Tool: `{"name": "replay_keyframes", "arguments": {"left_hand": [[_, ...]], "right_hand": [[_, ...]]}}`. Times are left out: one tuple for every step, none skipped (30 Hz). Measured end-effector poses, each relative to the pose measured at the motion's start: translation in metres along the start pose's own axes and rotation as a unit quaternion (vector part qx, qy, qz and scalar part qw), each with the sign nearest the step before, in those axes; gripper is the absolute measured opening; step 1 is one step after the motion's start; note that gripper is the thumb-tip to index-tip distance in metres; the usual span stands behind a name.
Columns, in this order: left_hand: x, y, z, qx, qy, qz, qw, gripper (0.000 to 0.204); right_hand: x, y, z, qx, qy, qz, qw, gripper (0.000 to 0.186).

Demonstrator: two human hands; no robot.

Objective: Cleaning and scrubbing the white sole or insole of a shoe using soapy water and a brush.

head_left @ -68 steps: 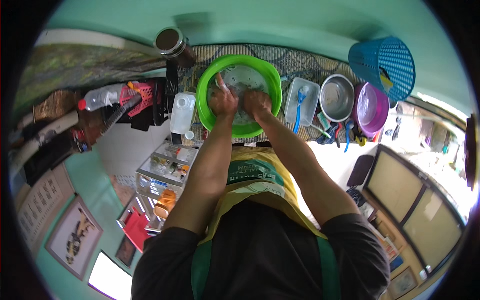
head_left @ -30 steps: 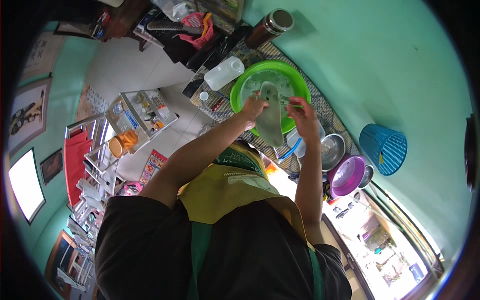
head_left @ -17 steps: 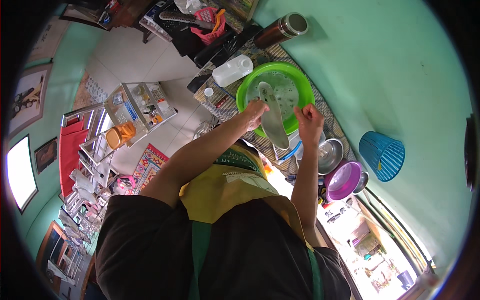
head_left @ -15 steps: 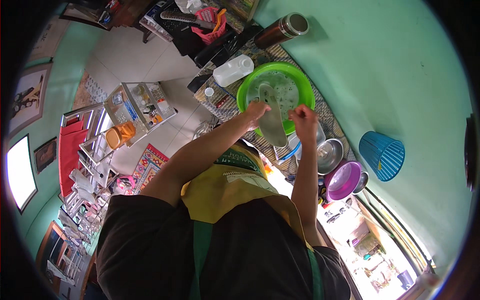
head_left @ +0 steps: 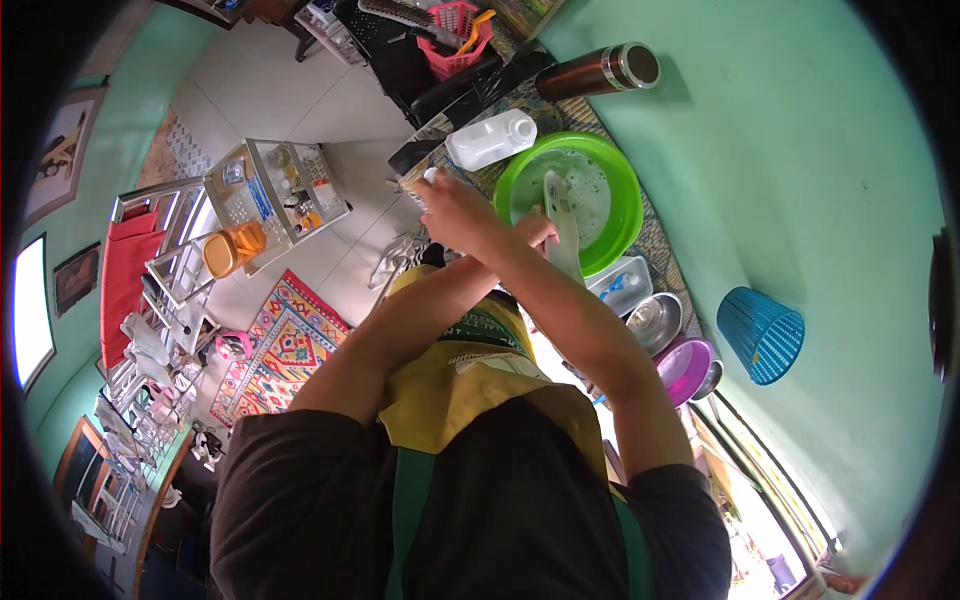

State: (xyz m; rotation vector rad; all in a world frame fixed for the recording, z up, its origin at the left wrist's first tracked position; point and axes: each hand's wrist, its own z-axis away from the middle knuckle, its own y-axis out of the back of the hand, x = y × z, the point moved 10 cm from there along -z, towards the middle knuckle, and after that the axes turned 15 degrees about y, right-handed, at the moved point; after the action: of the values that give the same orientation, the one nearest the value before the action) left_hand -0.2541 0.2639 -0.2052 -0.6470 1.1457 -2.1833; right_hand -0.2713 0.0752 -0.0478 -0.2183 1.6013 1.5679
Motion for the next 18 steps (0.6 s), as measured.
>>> {"name": "replay_keyframes", "arguments": {"left_hand": [[-0.022, -0.007, 0.004, 0.046, 0.145, 0.095, 0.984, 0.041], [-0.022, -0.023, 0.017, 0.044, 0.152, 0.096, 0.983, 0.041], [-0.004, -0.035, 0.035, 0.083, 0.058, -0.03, 0.994, 0.04], [0.017, -0.046, 0.049, 0.119, -0.043, -0.155, 0.98, 0.041], [0.014, -0.001, 0.042, 0.127, -0.056, -0.154, 0.978, 0.041], [-0.028, 0.046, 0.04, 0.149, 0.027, -0.094, 0.984, 0.043], [-0.002, 0.073, -0.006, 0.185, 0.076, -0.023, 0.98, 0.048], [-0.033, 0.052, 0.015, 0.16, 0.118, -0.028, 0.98, 0.048], [-0.038, 0.017, 0.034, 0.108, 0.177, 0.048, 0.977, 0.053], [-0.015, -0.042, 0.027, 0.06, 0.221, 0.124, 0.966, 0.058], [-0.005, -0.042, 0.026, 0.047, 0.199, 0.125, 0.971, 0.062], [-0.002, -0.039, 0.03, 0.05, 0.195, 0.128, 0.971, 0.062], [0.006, -0.04, 0.033, 0.028, 0.168, 0.127, 0.977, 0.062], [0.013, -0.048, 0.033, 0.001, 0.145, 0.12, 0.982, 0.062], [0.013, -0.054, 0.033, -0.001, 0.148, 0.115, 0.982, 0.062], [0.01, -0.057, 0.033, -0.002, 0.16, 0.144, 0.977, 0.061], [0.006, -0.062, 0.033, -0.003, 0.173, 0.171, 0.97, 0.059], [0.003, -0.067, 0.035, -0.004, 0.181, 0.166, 0.969, 0.059]], "right_hand": [[0.01, -0.018, -0.008, 0.0, -0.007, -0.001, 1.0, 0.041], [0.015, -0.029, -0.015, 0.001, 0.013, 0.111, 0.994, 0.04], [0.022, -0.039, -0.021, 0.001, 0.03, 0.222, 0.974, 0.039], [0.035, -0.052, -0.026, 0.0, 0.024, 0.224, 0.974, 0.039], [0.029, -0.058, -0.041, 0.007, 0.018, 0.236, 0.972, 0.036], [0.024, -0.061, -0.054, 0.014, 0.012, 0.246, 0.969, 0.034], [-0.03, -0.06, -0.083, 0.019, 0.065, 0.244, 0.967, 0.034], [0.021, -0.066, -0.063, 0.044, 0.036, 0.283, 0.957, 0.027], [0.044, -0.07, -0.051, 0.071, 0.027, 0.317, 0.945, 0.021], [0.057, -0.074, -0.048, 0.067, 0.014, 0.319, 0.945, 0.021], [0.055, -0.073, -0.057, 0.069, -0.001, 0.29, 0.955, 0.019], [0.053, -0.072, -0.061, 0.072, -0.018, 0.261, 0.962, 0.018], [0.045, -0.074, -0.061, 0.045, 0.018, 0.257, 0.965, 0.021], [0.05, -0.074, -0.058, 0.048, 0.015, 0.26, 0.964, 0.021], [0.052, -0.074, -0.055, 0.047, 0.03, 0.273, 0.96, 0.024], [0.053, -0.073, -0.054, 0.046, 0.045, 0.286, 0.956, 0.026], [0.056, -0.072, -0.052, 0.051, 0.038, 0.29, 0.955, 0.026], [0.056, -0.074, -0.047, 0.057, 0.032, 0.252, 0.965, 0.027]]}}
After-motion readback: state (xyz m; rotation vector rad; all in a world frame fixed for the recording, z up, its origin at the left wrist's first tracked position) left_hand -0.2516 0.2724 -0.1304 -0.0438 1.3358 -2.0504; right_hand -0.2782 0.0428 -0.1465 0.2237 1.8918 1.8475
